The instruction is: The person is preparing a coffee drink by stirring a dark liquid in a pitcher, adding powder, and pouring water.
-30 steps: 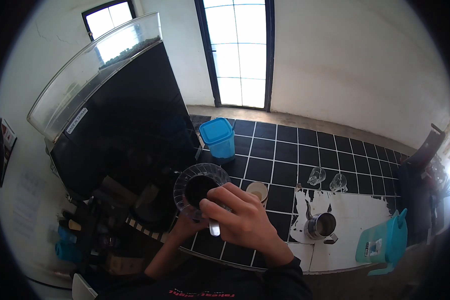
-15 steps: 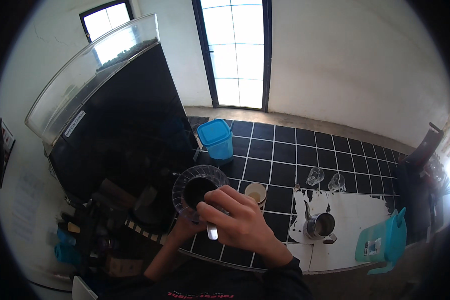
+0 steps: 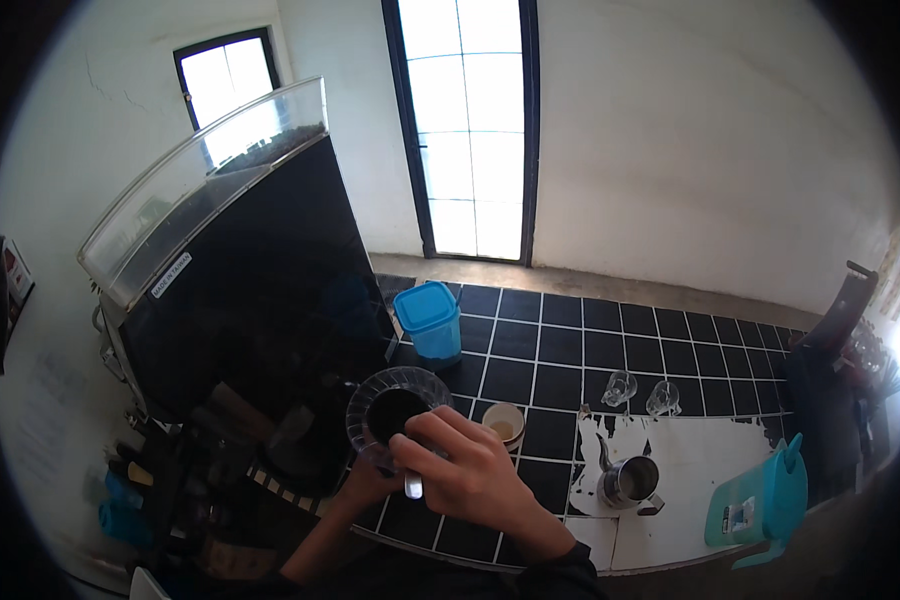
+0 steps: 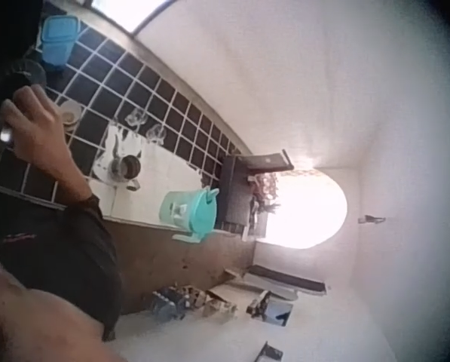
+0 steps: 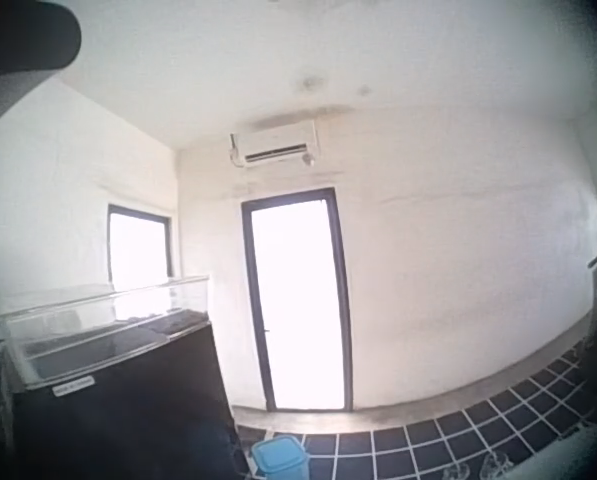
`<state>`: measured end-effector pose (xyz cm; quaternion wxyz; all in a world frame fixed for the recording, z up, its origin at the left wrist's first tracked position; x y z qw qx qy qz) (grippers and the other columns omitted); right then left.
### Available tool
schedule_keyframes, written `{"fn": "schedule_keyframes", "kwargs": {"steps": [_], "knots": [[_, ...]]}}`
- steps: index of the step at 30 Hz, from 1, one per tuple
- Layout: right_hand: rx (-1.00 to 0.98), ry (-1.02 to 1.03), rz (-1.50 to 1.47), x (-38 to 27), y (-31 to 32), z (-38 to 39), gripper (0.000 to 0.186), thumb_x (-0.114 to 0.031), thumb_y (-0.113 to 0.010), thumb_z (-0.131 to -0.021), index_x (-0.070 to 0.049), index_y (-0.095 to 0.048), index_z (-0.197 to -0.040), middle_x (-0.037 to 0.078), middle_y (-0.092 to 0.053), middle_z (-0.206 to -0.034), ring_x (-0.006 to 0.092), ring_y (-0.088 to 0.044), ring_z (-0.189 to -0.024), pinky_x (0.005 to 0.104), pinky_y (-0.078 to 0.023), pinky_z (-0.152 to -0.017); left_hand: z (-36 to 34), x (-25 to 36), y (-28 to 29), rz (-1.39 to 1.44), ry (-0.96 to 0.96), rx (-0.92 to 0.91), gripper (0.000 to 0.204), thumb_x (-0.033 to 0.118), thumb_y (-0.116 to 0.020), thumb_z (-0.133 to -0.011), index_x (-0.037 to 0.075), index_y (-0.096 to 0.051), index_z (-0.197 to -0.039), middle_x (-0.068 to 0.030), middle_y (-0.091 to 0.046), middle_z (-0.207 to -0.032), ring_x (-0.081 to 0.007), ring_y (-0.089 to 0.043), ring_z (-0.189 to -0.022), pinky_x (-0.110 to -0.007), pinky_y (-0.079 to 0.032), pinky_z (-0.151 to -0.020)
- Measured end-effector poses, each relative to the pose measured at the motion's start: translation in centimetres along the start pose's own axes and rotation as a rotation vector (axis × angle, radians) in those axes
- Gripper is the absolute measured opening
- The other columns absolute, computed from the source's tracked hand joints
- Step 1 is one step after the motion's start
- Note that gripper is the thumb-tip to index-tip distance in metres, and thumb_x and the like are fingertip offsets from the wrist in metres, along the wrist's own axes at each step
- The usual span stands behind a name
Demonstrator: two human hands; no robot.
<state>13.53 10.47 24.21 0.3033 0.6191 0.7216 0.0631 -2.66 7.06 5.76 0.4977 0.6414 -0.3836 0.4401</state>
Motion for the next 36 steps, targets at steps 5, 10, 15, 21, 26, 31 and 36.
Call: {"fn": "schedule_keyframes", "kwargs": {"steps": [5, 10, 15, 21, 26, 31, 36], "knots": [[0.002, -0.013, -0.003, 0.1, -0.3, 0.2, 0.038, 0.006, -0.07, -0.054, -0.007, -0.061, -0.088, 0.007, -0.058, -0.086, 0.0247, -0.063, -0.075, 0.0345, -0.052, -0.062, 0.2, -0.6, 0.2, -0.017, 0.014, 0.01, 0.076, 0.019, -0.084, -0.072, 0.001, -0.043, -0.134, -0.0138, -0.058, -0.123, -0.0239, -0.058, -0.116, -0.036, -0.046, -0.098], [-0.013, 0.013, -0.011, 0.2, -0.3, 0.2, 0.039, 0.001, -0.071, -0.057, -0.008, -0.061, -0.094, 0.007, -0.058, -0.091, 0.0239, -0.063, -0.079, 0.0344, -0.052, -0.063, 0.0, -0.9, 0.0, -0.02, 0.071, -0.043, 0.09, 0.02, -0.084, -0.072, 0.0, -0.031, -0.142, -0.0141, -0.057, -0.125, -0.0237, -0.056, -0.118, -0.036, -0.045, -0.099], [-0.019, -0.021, -0.014, 0.5, -0.1, 0.3, 0.036, 0.006, -0.066, -0.056, -0.008, -0.062, -0.089, 0.007, -0.059, -0.086, 0.0253, -0.063, -0.074, 0.0354, -0.052, -0.062, 0.0, -0.4, 0.0, -0.001, 0.096, -0.035, 0.091, 0.021, -0.084, -0.073, -0.001, -0.03, -0.142, -0.0142, -0.057, -0.125, -0.0238, -0.056, -0.119, -0.036, -0.045, -0.1], [-0.046, 0.031, 0.044, 1.2, -0.1, 0.6, 0.041, -0.005, -0.075, -0.059, -0.009, -0.06, -0.097, 0.006, -0.057, -0.095, 0.0218, -0.063, -0.083, 0.0334, -0.052, -0.061, -0.1, -1.4, 0.0, -0.043, 0.02, -0.05, 0.092, 0.022, -0.084, -0.072, -0.001, -0.029, -0.143, -0.0145, -0.057, -0.125, -0.0238, -0.055, -0.119, -0.037, -0.044, -0.101], [-0.013, 0.02, 0.066, 1.0, 0.0, 0.6, 0.041, -0.006, -0.075, -0.059, -0.01, -0.061, -0.098, 0.006, -0.058, -0.095, 0.0218, -0.064, -0.083, 0.0323, -0.052, -0.061, 0.1, -1.4, 0.0, 0.008, 0.083, -0.038, 0.089, 0.021, -0.084, -0.072, 0.0, -0.033, -0.141, -0.0146, -0.056, -0.127, -0.0244, -0.055, -0.12, -0.038, -0.044, -0.101], [-0.031, 0.042, 0.04, 0.7, 0.0, 0.5, 0.042, -0.006, -0.075, -0.059, -0.011, -0.061, -0.098, 0.005, -0.058, -0.095, 0.0211, -0.064, -0.084, 0.0321, -0.053, -0.061, 0.2, -1.5, -0.1, 0.024, 0.142, -0.04, 0.092, 0.018, -0.084, -0.071, 0.001, -0.03, -0.143, -0.0151, -0.054, -0.128, -0.0251, -0.054, -0.121, -0.037, -0.044, -0.101], [-0.064, 0.02, 0.07, 0.9, -0.2, 0.6, 0.042, -0.007, -0.076, -0.06, -0.011, -0.061, -0.099, 0.005, -0.058, -0.096, 0.0204, -0.064, -0.085, 0.032, -0.053, -0.061, 0.1, -1.0, -0.1, -0.001, 0.114, -0.053, 0.091, 0.018, -0.084, -0.071, -0.001, -0.031, -0.143, -0.0154, -0.054, -0.129, -0.0246, -0.054, -0.121, -0.037, -0.045, -0.101]]}}
Point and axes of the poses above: each hand's wrist, its own z-axis away from the middle knuckle, its own y-axis out of the back of the hand, x = y × z, the point moved 7 cm from there along -z, towards the middle knuckle
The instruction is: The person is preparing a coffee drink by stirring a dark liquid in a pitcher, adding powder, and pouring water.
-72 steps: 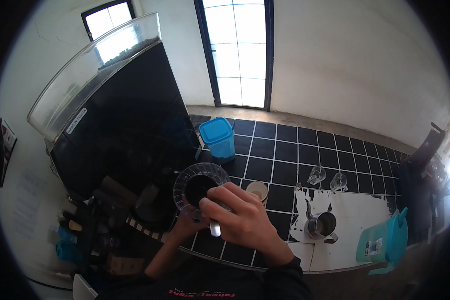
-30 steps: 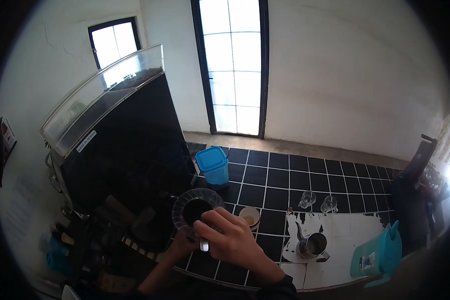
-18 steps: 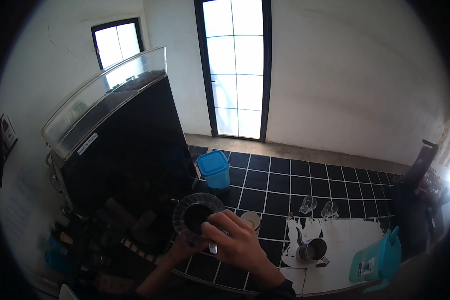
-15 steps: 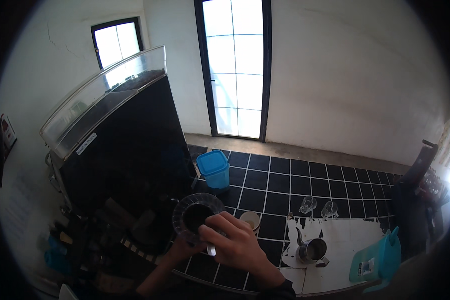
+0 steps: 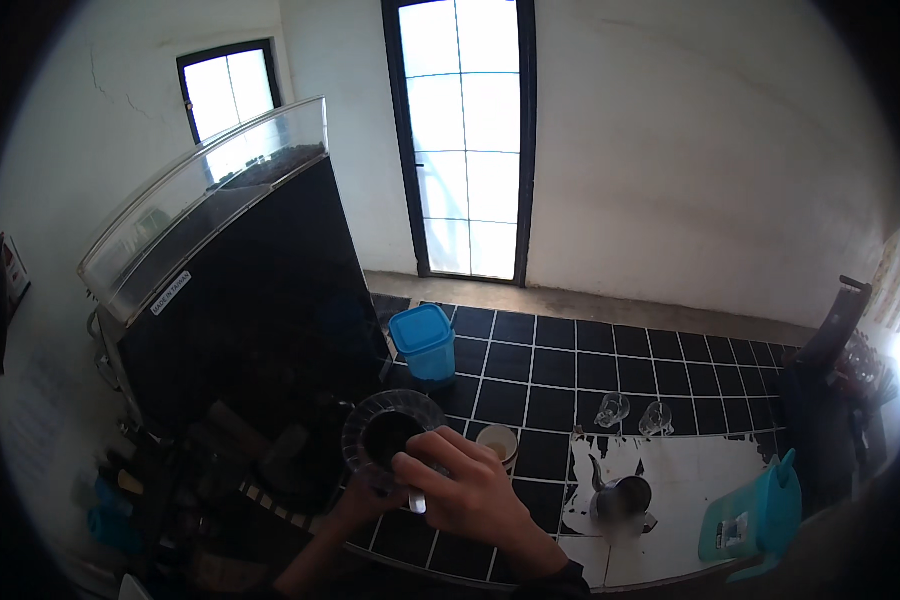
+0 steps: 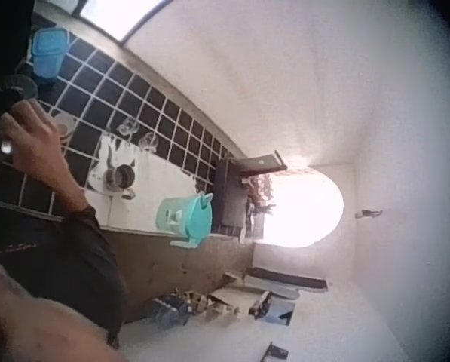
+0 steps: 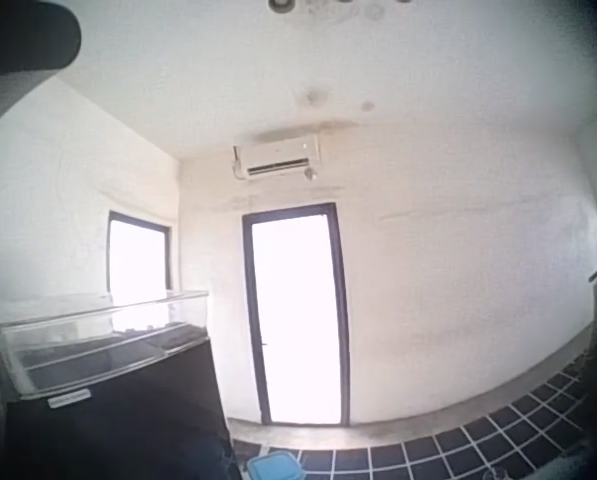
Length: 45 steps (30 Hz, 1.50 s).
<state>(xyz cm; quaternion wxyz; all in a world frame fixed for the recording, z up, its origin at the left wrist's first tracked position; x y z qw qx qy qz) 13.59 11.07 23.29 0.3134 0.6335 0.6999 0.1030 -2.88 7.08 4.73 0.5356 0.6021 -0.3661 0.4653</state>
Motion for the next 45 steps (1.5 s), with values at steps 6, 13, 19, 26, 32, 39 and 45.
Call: {"fn": "schedule_keyframes", "kwargs": {"steps": [6, 13, 19, 26, 32, 39, 45], "knots": [[-0.019, -0.033, -0.001, 0.2, 0.2, 0.2, 0.041, -0.007, -0.076, -0.061, -0.011, -0.061, -0.099, 0.005, -0.058, -0.097, 0.0211, -0.064, -0.087, 0.0321, -0.053, -0.062, 0.0, 0.1, 0.3, -0.047, -0.118, 0.059, 0.07, 0.021, -0.081, -0.074, 0.001, -0.046, -0.131, -0.0126, -0.061, -0.118, -0.0216, -0.06, -0.109, -0.035, -0.049, -0.092], [0.012, -0.053, -0.089, -0.1, 0.4, -0.2, 0.041, 0.0, -0.071, -0.057, -0.01, -0.063, -0.095, 0.006, -0.059, -0.093, 0.0233, -0.064, -0.083, 0.0342, -0.053, -0.064, 0.2, 0.9, 0.3, -0.082, -0.185, 0.079, 0.055, 0.025, -0.079, -0.079, 0.003, -0.054, -0.122, -0.0101, -0.065, -0.11, -0.0182, -0.064, -0.101, -0.033, -0.052, -0.084], [0.038, -0.098, -0.146, -0.2, 0.6, -0.4, 0.04, 0.006, -0.068, -0.053, -0.008, -0.065, -0.091, 0.007, -0.062, -0.087, 0.0253, -0.065, -0.078, 0.0356, -0.052, -0.066, -0.1, -0.8, 0.2, 0.02, -0.073, 0.069, 0.08, 0.019, -0.085, -0.07, 0.001, -0.042, -0.136, -0.014, -0.059, -0.124, -0.0244, -0.058, -0.117, -0.036, -0.047, -0.097], [0.062, 0.025, -0.053, -0.3, 0.6, 0.2, 0.038, -0.009, -0.077, -0.06, -0.01, -0.063, -0.096, 0.006, -0.06, -0.095, 0.023, -0.066, -0.084, 0.0323, -0.053, -0.061, -0.2, -1.9, -0.1, -0.059, -0.037, 0.006, 0.086, 0.021, -0.086, -0.069, -0.001, -0.039, -0.139, -0.0153, -0.058, -0.124, -0.0255, -0.057, -0.118, -0.037, -0.045, -0.1], [0.146, 0.106, -0.09, -0.9, 1.3, 0.6, 0.035, -0.011, -0.076, -0.061, -0.01, -0.063, -0.093, 0.006, -0.06, -0.091, 0.0224, -0.065, -0.077, 0.0329, -0.052, -0.056, -0.1, -1.6, 0.2, -0.044, -0.105, 0.093, 0.089, 0.023, -0.087, -0.068, -0.005, -0.039, -0.137, -0.0176, -0.057, -0.125, -0.0266, -0.056, -0.119, -0.037, -0.046, -0.099], [0.073, 0.074, -0.084, -0.3, 0.1, 0.0, 0.033, -0.013, -0.076, -0.062, -0.01, -0.062, -0.092, 0.006, -0.06, -0.09, 0.0206, -0.065, -0.076, 0.0321, -0.05, -0.054, -0.1, -0.6, 0.0, -0.017, -0.079, 0.036, 0.084, 0.024, -0.086, -0.07, -0.003, -0.041, -0.136, -0.0176, -0.057, -0.127, -0.0268, -0.055, -0.121, -0.038, -0.045, -0.101], [0.102, 0.08, -0.003, -0.5, 0.4, 0.2, 0.033, -0.014, -0.076, -0.061, -0.011, -0.062, -0.091, 0.006, -0.06, -0.09, 0.0206, -0.065, -0.077, 0.0314, -0.05, -0.054, 0.0, -1.0, 0.0, -0.034, -0.069, 0.06, 0.072, 0.024, -0.086, -0.07, 0.0, -0.052, -0.128, -0.018, -0.059, -0.124, -0.0296, -0.055, -0.12, -0.039, -0.044, -0.101]]}}
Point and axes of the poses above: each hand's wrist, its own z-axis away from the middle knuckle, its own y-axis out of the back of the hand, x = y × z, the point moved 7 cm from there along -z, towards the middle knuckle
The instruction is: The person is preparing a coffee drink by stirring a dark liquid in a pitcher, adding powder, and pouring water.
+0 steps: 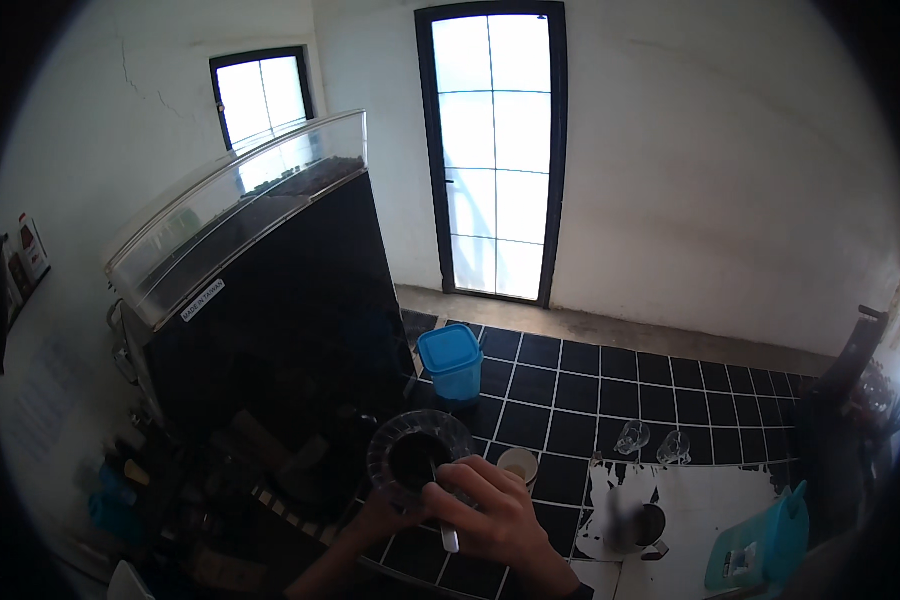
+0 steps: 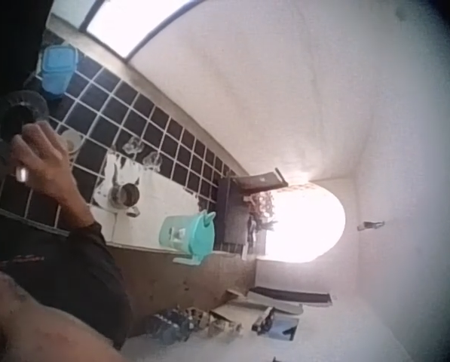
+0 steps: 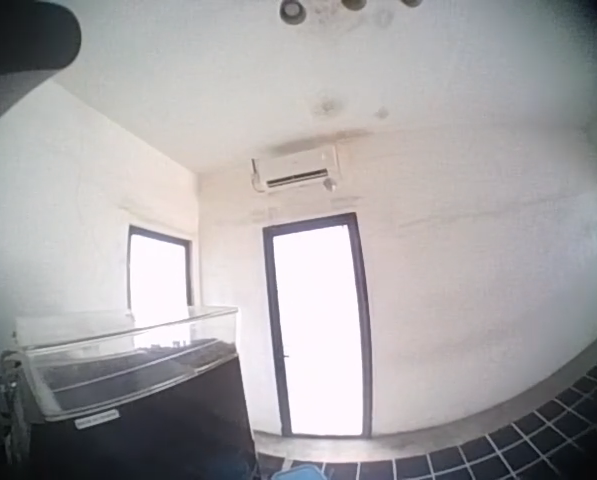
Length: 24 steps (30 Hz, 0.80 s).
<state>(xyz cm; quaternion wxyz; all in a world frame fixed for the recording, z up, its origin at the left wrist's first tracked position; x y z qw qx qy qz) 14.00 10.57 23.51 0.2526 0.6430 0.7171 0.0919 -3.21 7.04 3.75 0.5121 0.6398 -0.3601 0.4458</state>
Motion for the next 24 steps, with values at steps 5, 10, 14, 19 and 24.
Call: {"fn": "schedule_keyframes", "kwargs": {"steps": [5, 10, 14, 19, 24], "knots": [[-0.013, -0.016, -0.083, -0.1, -0.1, 0.0, 0.034, -0.013, -0.076, -0.06, -0.011, -0.063, -0.092, 0.005, -0.059, -0.09, 0.0207, -0.065, -0.077, 0.031, -0.05, -0.055, 0.2, 0.5, 0.3, -0.165, -0.128, 0.043, 0.052, 0.024, -0.082, -0.076, 0.002, -0.059, -0.118, -0.0114, -0.067, -0.108, -0.0193, -0.065, -0.103, -0.034, -0.052, -0.087], [-0.05, -0.032, -0.037, 0.2, -0.2, 0.0, 0.036, -0.01, -0.076, -0.06, -0.012, -0.063, -0.093, 0.005, -0.059, -0.092, 0.0214, -0.065, -0.078, 0.0316, -0.051, -0.056, 0.2, 0.6, 0.4, -0.003, -0.02, 0.079, 0.057, 0.022, -0.087, -0.068, 0.001, -0.061, -0.113, -0.0155, -0.062, -0.112, -0.0294, -0.061, -0.108, -0.039, -0.047, -0.095], [-0.021, -0.015, -0.067, 0.2, -0.1, 0.1, 0.037, -0.008, -0.075, -0.06, -0.011, -0.063, -0.095, 0.006, -0.059, -0.093, 0.0217, -0.065, -0.079, 0.0316, -0.051, -0.056, 0.2, 0.9, 0.5, -0.058, -0.128, 0.104, 0.057, 0.022, -0.087, -0.068, 0.001, -0.06, -0.113, -0.016, -0.062, -0.113, -0.0301, -0.061, -0.109, -0.039, -0.047, -0.095], [-0.085, -0.044, -0.04, 0.1, -0.3, 0.0, 0.037, -0.007, -0.075, -0.06, -0.011, -0.063, -0.096, 0.006, -0.059, -0.094, 0.0216, -0.065, -0.079, 0.0323, -0.051, -0.057, 0.4, 0.3, 0.2, -0.168, -0.124, 0.044, 0.055, 0.027, -0.08, -0.078, 0.002, -0.057, -0.121, -0.0121, -0.068, -0.108, -0.0207, -0.067, -0.099, -0.034, -0.052, -0.087], [-0.055, -0.053, -0.06, 0.2, -0.2, -0.1, 0.037, -0.008, -0.076, -0.06, -0.011, -0.063, -0.095, 0.006, -0.059, -0.093, 0.0211, -0.064, -0.079, 0.0324, -0.051, -0.058, 0.1, -0.2, -0.1, -0.031, 0.004, 0.002, 0.088, 0.024, -0.086, -0.069, -0.001, -0.04, -0.139, -0.0198, -0.053, -0.132, -0.0306, -0.053, -0.123, -0.04, -0.039, -0.106]]}}
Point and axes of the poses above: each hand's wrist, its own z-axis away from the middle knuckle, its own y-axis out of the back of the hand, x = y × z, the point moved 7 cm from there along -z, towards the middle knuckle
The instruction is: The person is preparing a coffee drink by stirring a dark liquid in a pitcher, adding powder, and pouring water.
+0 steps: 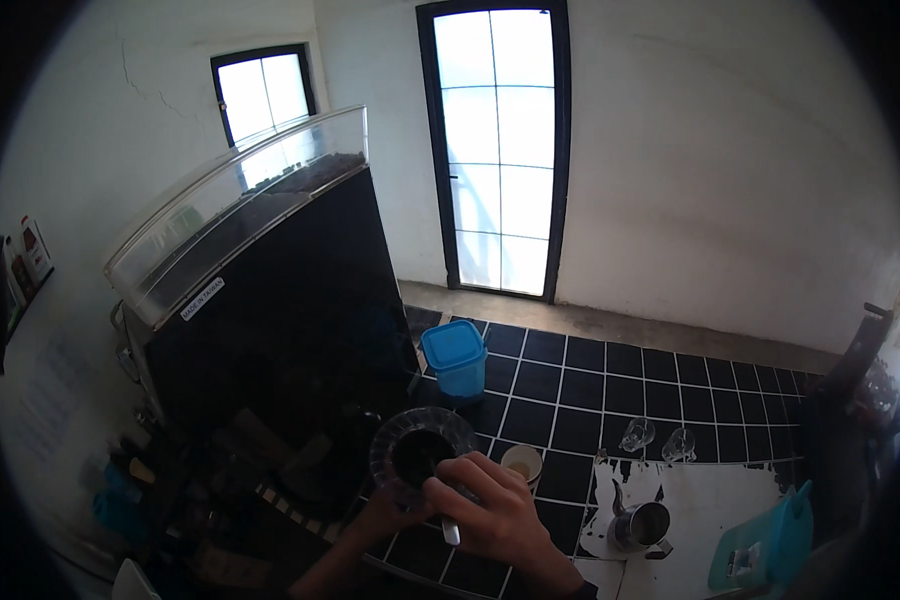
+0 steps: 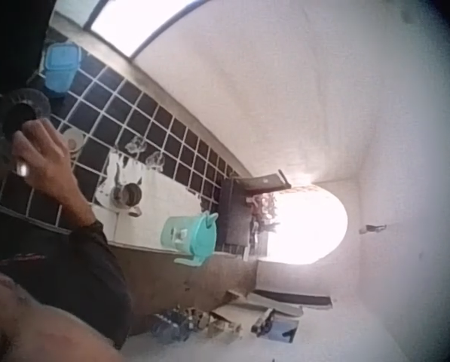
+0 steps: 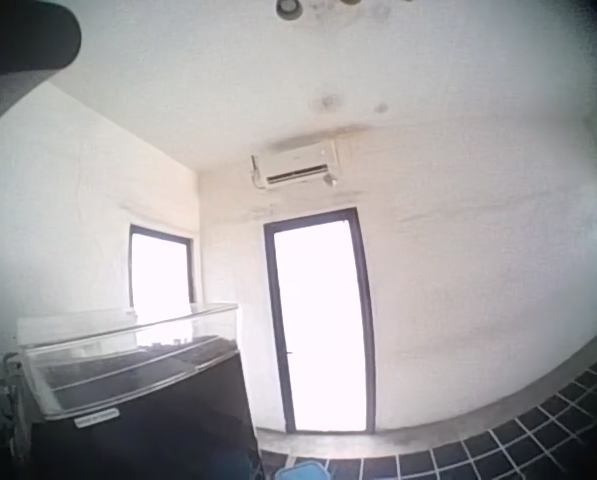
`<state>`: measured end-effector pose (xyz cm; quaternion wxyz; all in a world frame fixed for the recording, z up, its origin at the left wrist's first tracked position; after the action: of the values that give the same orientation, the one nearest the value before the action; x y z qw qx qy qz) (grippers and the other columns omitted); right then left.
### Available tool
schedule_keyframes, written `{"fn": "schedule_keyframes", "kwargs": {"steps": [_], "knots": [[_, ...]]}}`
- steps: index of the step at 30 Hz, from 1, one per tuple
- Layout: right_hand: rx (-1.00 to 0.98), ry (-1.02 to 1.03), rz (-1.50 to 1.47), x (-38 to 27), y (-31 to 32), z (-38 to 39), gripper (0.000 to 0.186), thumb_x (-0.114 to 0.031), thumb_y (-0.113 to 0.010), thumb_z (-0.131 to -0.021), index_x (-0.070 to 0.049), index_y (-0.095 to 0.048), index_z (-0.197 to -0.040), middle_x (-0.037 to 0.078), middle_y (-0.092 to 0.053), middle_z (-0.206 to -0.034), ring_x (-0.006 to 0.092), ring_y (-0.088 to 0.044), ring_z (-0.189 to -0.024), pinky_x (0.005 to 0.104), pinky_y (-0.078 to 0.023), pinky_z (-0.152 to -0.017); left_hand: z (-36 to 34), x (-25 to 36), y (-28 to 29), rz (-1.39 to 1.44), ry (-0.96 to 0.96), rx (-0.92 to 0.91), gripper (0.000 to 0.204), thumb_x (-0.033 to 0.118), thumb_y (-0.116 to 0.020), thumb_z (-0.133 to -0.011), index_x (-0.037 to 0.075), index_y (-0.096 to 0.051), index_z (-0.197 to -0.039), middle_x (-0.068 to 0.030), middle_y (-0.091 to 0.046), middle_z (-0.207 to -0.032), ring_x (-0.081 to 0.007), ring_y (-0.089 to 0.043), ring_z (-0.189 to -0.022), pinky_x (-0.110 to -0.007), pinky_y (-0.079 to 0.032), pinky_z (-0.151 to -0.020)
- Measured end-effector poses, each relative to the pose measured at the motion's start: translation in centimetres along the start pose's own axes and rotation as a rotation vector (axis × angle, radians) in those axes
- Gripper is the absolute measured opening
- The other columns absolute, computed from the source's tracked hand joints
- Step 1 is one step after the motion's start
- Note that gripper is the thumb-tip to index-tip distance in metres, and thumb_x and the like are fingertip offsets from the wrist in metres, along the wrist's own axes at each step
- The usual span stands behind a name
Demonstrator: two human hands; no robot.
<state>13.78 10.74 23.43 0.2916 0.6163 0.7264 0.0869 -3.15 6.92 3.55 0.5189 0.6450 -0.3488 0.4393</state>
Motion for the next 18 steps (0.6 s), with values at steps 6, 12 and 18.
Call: {"fn": "schedule_keyframes", "kwargs": {"steps": [6, 12, 18], "knots": [[0.015, 0.029, 0.003, -0.1, 0.1, -0.3, 0.036, -0.009, -0.076, -0.059, -0.011, -0.062, -0.093, 0.005, -0.059, -0.091, 0.0199, -0.064, -0.077, 0.031, -0.049, -0.055, -0.9, -1.8, 0.1, -0.185, -0.114, -0.01, 0.094, 0.023, -0.086, -0.067, -0.001, -0.035, -0.143, -0.0207, -0.048, -0.138, -0.0328, -0.044, -0.132, -0.043, -0.032, -0.112], [-0.008, 0.012, 0.042, 0.3, -0.4, -0.2, 0.035, -0.008, -0.074, -0.06, -0.01, -0.062, -0.092, 0.005, -0.058, -0.09, 0.0193, -0.063, -0.075, 0.0306, -0.048, -0.053, -0.7, 0.7, 0.1, -0.056, -0.122, -0.034, 0.092, 0.022, -0.086, -0.068, 0.0, -0.036, -0.142, -0.0204, -0.05, -0.137, -0.0329, -0.044, -0.133, -0.044, -0.032, -0.112], [0.011, 0.025, 0.038, -0.2, 0.1, -0.4, 0.037, -0.009, -0.074, -0.06, -0.009, -0.062, -0.095, 0.007, -0.057, -0.091, 0.0204, -0.063, -0.074, 0.031, -0.049, -0.054, -0.3, 0.5, 0.2, 0.054, 0.021, -0.043, 0.097, 0.021, -0.085, -0.068, -0.001, -0.031, -0.145, -0.0198, -0.052, -0.135, -0.0314, -0.047, -0.131, -0.041, -0.035, -0.11]]}}
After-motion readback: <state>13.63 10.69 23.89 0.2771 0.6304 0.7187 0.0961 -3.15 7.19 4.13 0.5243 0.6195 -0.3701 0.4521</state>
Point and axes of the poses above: each hand's wrist, its own z-axis away from the middle knuckle, its own y-axis out of the back of the hand, x = y × z, the point moved 7 cm from there along -z, towards the middle knuckle
